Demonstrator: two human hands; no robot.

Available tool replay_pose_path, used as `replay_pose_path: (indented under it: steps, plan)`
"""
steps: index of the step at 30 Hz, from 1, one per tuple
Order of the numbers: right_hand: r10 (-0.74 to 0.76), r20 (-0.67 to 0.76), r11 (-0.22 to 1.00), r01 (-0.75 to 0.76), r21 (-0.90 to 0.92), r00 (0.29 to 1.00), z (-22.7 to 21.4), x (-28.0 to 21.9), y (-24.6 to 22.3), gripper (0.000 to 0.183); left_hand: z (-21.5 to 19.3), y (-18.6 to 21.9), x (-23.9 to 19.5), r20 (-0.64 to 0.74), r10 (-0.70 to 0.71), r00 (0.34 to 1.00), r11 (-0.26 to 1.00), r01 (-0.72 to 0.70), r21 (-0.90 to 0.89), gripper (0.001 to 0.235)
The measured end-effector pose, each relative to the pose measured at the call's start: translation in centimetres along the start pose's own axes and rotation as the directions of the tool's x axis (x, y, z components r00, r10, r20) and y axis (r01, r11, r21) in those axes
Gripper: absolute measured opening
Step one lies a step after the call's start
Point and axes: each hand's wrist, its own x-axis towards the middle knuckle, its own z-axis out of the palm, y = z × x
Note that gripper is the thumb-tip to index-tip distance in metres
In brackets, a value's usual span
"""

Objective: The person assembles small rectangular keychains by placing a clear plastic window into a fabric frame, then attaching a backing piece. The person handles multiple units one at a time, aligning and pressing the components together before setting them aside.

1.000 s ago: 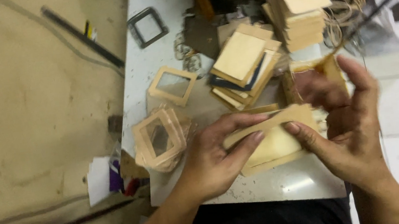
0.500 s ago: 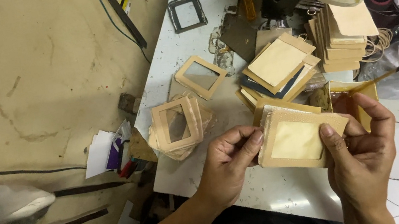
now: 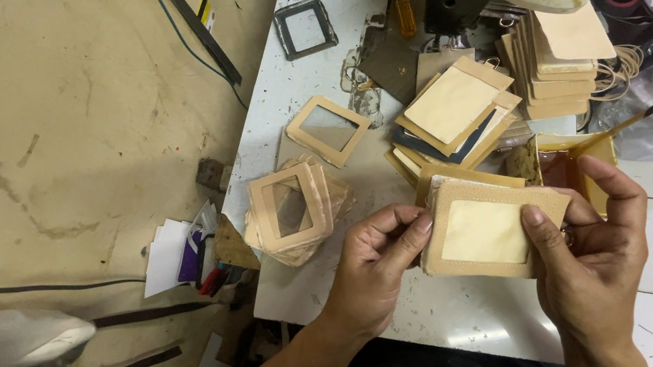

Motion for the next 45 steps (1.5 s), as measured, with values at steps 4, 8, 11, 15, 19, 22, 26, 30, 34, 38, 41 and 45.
replay_pose_path:
  steps: [4, 8, 11, 15, 19, 22, 26, 30, 34, 38, 41, 45]
  plan:
    - [0.009, 0.001, 1.0, -0.009, 0.004, 1.0, 0.1, 0.2, -0.2, 0.057, 0.0, 0.0, 0.0, -0.012, -0.043, 0.999, 0.999, 0.043, -0.003, 0.012]
    - [0.039, -0.025, 0.999, -0.038, 0.024, 0.999, -0.2, 0.3, 0.1, 0.057, 0.0, 0.6, -0.1, -0.005, -0.038, 0.999, 0.997, 0.038, 0.06, 0.015]
    - [0.021, -0.035, 1.0, -0.02, 0.013, 0.999, 0.0, 0.1, -0.1, 0.056, 1.0, 1.7, -0.4, -0.013, -0.027, 1.0, 0.988, 0.029, 0.155, 0.016]
    - [0.007, -0.038, 1.0, -0.006, 0.006, 0.999, 0.3, -0.2, -0.1, 0.056, 1.3, 1.1, -0.6, -0.113, 0.078, 0.99, 0.967, -0.048, 0.25, 0.013]
    - [-0.04, -0.026, 0.999, 0.04, -0.003, 0.999, -0.1, -0.4, 0.4, 0.058, 1.3, 1.0, -0.7, -0.13, 0.065, 0.989, 0.976, -0.036, 0.217, 0.015]
    - [-0.044, -0.031, 0.999, 0.045, 0.015, 0.999, -0.2, -0.5, 0.6, 0.059, 1.0, 1.2, -0.6, -0.145, 0.043, 0.988, 0.969, -0.006, 0.246, 0.018]
    - [-0.036, -0.023, 0.999, 0.036, -0.005, 0.999, -0.5, -0.5, 0.8, 0.059, 0.1, 1.2, -0.4, -0.095, 0.05, 0.994, 0.966, -0.024, 0.258, 0.01]
    - [0.003, -0.049, 1.0, -0.003, 0.0, 0.999, -1.3, -0.6, 1.2, 0.063, 0.6, 2.3, -0.8, -0.088, 0.087, 0.992, 0.936, -0.052, 0.348, 0.007]
    - [0.021, -0.061, 0.999, -0.019, 0.033, 0.998, -1.5, -0.5, 1.0, 0.063, 0.6, 2.3, -0.9, -0.074, 0.098, 0.992, 0.915, -0.06, 0.399, 0.013]
    - [0.022, -0.065, 0.998, -0.018, 0.064, 0.998, -1.2, -0.5, 0.8, 0.061, 1.0, 2.3, -1.2, -0.067, 0.106, 0.992, 0.916, -0.072, 0.395, 0.024]
    - [0.054, -0.06, 0.995, -0.048, 0.085, 0.997, -1.3, -0.5, 0.9, 0.061, 1.0, 2.1, -1.1, -0.058, 0.079, 0.995, 0.93, -0.053, 0.364, 0.022]
    - [0.087, -0.05, 0.99, -0.081, 0.115, 0.995, -1.3, -0.4, 0.8, 0.063, 0.3, 1.8, -0.7, -0.004, -0.014, 1.0, 0.963, 0.015, 0.271, 0.015]
